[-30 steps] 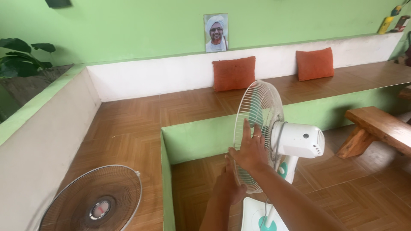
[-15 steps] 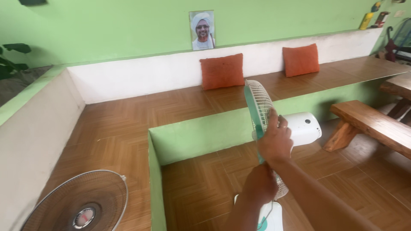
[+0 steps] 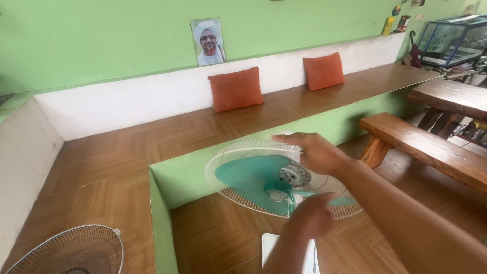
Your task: The person disassembles a standing electric fan by removing the front grille, the fan blades, and the rear grille. The parts are placed on the floor next to a basin of water.
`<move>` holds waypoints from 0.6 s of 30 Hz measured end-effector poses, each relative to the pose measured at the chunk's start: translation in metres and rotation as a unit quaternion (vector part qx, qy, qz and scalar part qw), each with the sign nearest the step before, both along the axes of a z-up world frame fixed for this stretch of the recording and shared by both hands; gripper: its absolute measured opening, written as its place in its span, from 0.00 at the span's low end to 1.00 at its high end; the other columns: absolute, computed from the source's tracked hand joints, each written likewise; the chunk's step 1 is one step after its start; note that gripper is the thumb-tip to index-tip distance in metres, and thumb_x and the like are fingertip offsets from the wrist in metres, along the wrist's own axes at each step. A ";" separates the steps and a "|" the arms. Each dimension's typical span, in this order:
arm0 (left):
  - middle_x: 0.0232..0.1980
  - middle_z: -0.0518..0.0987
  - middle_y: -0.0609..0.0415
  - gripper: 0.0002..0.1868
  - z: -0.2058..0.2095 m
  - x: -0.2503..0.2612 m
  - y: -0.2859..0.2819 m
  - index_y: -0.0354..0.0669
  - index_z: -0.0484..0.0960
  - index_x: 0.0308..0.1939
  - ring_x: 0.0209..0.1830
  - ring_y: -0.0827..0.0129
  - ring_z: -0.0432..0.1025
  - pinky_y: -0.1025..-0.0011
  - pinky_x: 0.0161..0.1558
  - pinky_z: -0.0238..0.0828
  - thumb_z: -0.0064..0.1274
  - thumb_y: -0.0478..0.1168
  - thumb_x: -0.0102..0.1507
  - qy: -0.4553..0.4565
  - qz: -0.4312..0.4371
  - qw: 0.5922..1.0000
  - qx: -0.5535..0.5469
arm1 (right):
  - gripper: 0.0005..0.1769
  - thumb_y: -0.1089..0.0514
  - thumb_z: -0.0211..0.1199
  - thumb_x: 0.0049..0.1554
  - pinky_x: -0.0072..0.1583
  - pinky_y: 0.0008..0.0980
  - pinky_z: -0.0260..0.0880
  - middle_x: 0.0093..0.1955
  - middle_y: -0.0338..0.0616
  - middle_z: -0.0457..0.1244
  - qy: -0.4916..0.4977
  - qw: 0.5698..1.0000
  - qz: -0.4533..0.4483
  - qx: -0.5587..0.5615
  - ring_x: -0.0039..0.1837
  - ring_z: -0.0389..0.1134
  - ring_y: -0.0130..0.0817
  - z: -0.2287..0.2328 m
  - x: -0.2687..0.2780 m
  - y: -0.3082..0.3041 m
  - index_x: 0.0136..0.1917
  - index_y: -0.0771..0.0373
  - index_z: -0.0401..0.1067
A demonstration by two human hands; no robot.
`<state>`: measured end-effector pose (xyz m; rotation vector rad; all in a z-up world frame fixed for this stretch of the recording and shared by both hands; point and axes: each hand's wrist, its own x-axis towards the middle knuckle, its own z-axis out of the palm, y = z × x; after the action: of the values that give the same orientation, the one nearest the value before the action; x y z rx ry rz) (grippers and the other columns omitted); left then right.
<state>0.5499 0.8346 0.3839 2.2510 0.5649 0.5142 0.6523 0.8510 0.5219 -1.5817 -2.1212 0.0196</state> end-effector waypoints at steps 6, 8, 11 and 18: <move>0.61 0.75 0.45 0.24 0.007 -0.068 0.021 0.45 0.76 0.62 0.62 0.51 0.70 0.57 0.61 0.67 0.54 0.32 0.60 0.036 0.204 0.978 -0.033 | 0.40 0.71 0.58 0.52 0.70 0.34 0.68 0.71 0.45 0.65 0.038 0.996 -0.055 -0.054 0.64 0.73 0.40 0.022 0.014 0.007 0.72 0.39 0.67; 0.61 0.76 0.44 0.23 0.019 -0.080 0.028 0.44 0.76 0.62 0.60 0.50 0.72 0.57 0.59 0.70 0.51 0.32 0.62 -0.027 0.278 0.957 0.078 | 0.48 0.76 0.51 0.49 0.63 0.38 0.74 0.72 0.42 0.66 0.036 0.978 -0.145 -0.145 0.56 0.76 0.52 0.035 0.026 0.007 0.76 0.37 0.66; 0.63 0.72 0.44 0.24 0.032 -0.087 0.033 0.45 0.70 0.67 0.61 0.48 0.70 0.56 0.58 0.70 0.47 0.37 0.66 -0.124 0.388 0.908 0.105 | 0.51 0.78 0.49 0.43 0.65 0.36 0.71 0.70 0.42 0.66 0.036 0.984 -0.120 -0.126 0.59 0.74 0.45 0.039 0.033 0.004 0.73 0.38 0.68; 0.70 0.65 0.31 0.30 0.045 -0.081 0.068 0.38 0.66 0.73 0.66 0.37 0.62 0.45 0.62 0.60 0.41 0.53 0.72 -0.213 0.484 0.811 0.251 | 0.46 0.75 0.54 0.45 0.68 0.32 0.68 0.67 0.40 0.69 0.050 0.984 -0.082 -0.153 0.61 0.73 0.34 0.053 0.033 0.007 0.71 0.38 0.70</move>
<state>0.4692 0.9027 0.4286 2.0217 1.4601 1.8049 0.6852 0.8577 0.5750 -1.8842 -1.9744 0.3777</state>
